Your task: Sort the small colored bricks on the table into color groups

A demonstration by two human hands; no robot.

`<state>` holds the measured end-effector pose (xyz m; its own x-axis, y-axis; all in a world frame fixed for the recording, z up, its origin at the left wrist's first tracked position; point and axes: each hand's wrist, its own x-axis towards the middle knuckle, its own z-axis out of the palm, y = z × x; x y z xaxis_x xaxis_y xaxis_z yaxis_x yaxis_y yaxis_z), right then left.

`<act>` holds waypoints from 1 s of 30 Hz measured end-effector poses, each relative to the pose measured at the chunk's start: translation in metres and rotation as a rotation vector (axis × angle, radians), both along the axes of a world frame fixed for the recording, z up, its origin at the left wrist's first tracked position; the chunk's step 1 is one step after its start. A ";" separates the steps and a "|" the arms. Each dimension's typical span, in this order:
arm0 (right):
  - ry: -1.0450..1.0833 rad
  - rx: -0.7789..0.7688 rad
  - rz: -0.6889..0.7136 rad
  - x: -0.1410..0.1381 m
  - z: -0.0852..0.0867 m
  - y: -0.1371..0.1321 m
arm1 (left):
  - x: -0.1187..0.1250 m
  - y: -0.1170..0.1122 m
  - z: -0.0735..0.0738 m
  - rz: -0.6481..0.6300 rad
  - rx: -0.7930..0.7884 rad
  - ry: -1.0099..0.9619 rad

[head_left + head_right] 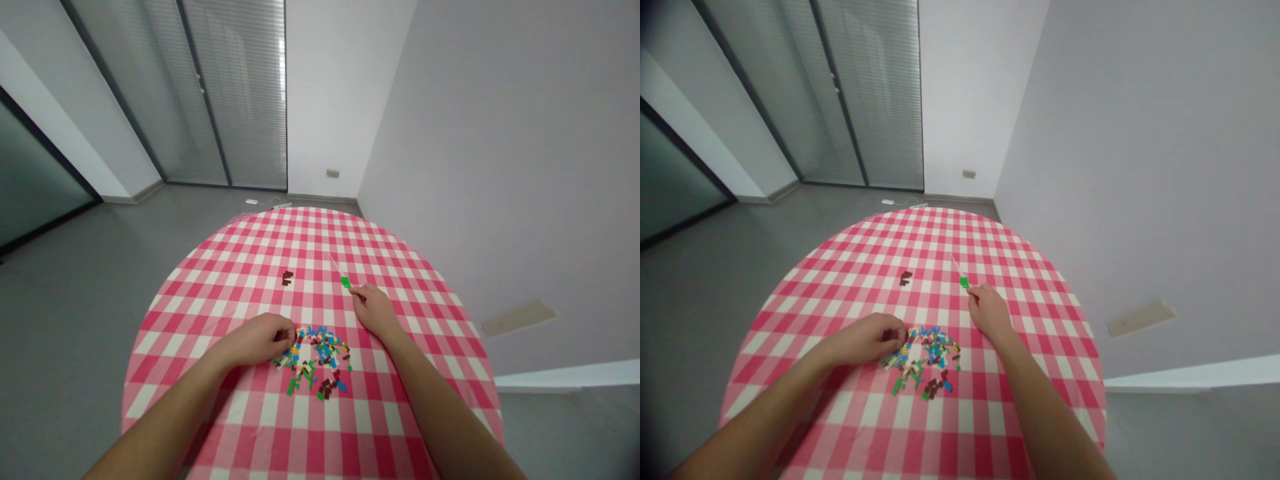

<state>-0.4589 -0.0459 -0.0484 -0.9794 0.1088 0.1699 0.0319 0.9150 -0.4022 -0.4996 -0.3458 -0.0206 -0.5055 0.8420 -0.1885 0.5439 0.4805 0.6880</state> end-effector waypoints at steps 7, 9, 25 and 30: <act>-0.009 -0.003 -0.002 0.000 -0.001 0.000 | 0.000 0.000 0.000 0.003 -0.001 -0.015; -0.013 -0.001 0.000 0.000 0.000 -0.001 | 0.000 0.001 0.002 0.003 -0.008 -0.023; -0.105 -0.167 0.347 0.020 0.026 -0.029 | 0.001 -0.001 0.006 0.028 0.031 0.002; -0.267 -0.274 0.504 0.031 0.036 -0.044 | 0.000 -0.001 0.010 -0.034 0.051 0.012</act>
